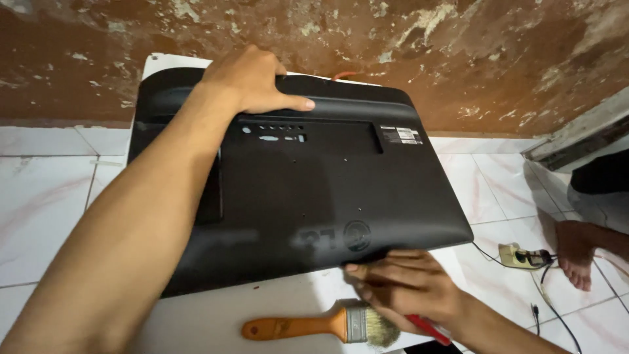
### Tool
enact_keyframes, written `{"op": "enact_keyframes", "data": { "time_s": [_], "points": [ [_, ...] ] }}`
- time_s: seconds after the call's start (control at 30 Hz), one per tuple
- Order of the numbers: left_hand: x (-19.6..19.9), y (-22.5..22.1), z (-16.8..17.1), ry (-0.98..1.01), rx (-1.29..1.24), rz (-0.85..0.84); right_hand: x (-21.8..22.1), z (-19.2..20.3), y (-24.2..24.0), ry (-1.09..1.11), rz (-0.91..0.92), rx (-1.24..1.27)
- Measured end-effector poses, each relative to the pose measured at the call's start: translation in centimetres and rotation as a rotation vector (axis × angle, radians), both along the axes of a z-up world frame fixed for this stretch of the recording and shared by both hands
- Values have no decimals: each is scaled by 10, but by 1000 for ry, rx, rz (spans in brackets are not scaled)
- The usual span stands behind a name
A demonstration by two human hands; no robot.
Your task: The person holds the back of a television steady on a white board and brushes dust off the black rear panel with a bristle brush, working around the vents and ports. They then pick up a red-handled screwdriver and unscrew screws from the rear panel, removing screws by hand.
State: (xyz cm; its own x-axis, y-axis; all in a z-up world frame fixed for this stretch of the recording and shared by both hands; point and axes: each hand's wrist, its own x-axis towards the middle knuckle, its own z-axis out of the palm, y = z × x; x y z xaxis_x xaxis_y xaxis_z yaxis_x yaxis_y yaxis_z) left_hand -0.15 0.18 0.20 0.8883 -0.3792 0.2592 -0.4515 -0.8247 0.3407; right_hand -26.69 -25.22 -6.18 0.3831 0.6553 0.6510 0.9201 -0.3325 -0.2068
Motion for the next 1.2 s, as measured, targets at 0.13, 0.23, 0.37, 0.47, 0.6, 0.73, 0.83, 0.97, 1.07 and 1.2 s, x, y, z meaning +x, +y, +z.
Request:
{"op": "enact_keyframes", "data": {
  "time_s": [0.13,0.23,0.37,0.47,0.6,0.73,0.83,0.97,1.07,1.2],
  "points": [
    [0,1,-2,9,17,-2,0,25,37,-59,-34,-19],
    [4,2,-6,-42,11,-18,1,23,35,-54,8,-55],
    [6,4,-7,-45,5,-36,-2,29,24,38,-16,-89],
    [10,6,-10,-67,-7,-47,-1,35,32,58,-12,-104],
    [15,5,-14,-92,-5,-51,13,12,32,-102,23,-143],
    [12,4,-12,-63,2,-46,15,34,73,-70,115,-147],
    [11,6,-10,-94,24,-30,18,37,92,-78,128,-122],
    [13,6,-10,-54,28,-37,22,37,104,-93,175,-164],
    [18,4,-13,-66,58,-43,22,37,116,-48,199,-152],
    [15,3,-11,-52,44,-21,20,42,128,26,224,-185]
  ]
}}
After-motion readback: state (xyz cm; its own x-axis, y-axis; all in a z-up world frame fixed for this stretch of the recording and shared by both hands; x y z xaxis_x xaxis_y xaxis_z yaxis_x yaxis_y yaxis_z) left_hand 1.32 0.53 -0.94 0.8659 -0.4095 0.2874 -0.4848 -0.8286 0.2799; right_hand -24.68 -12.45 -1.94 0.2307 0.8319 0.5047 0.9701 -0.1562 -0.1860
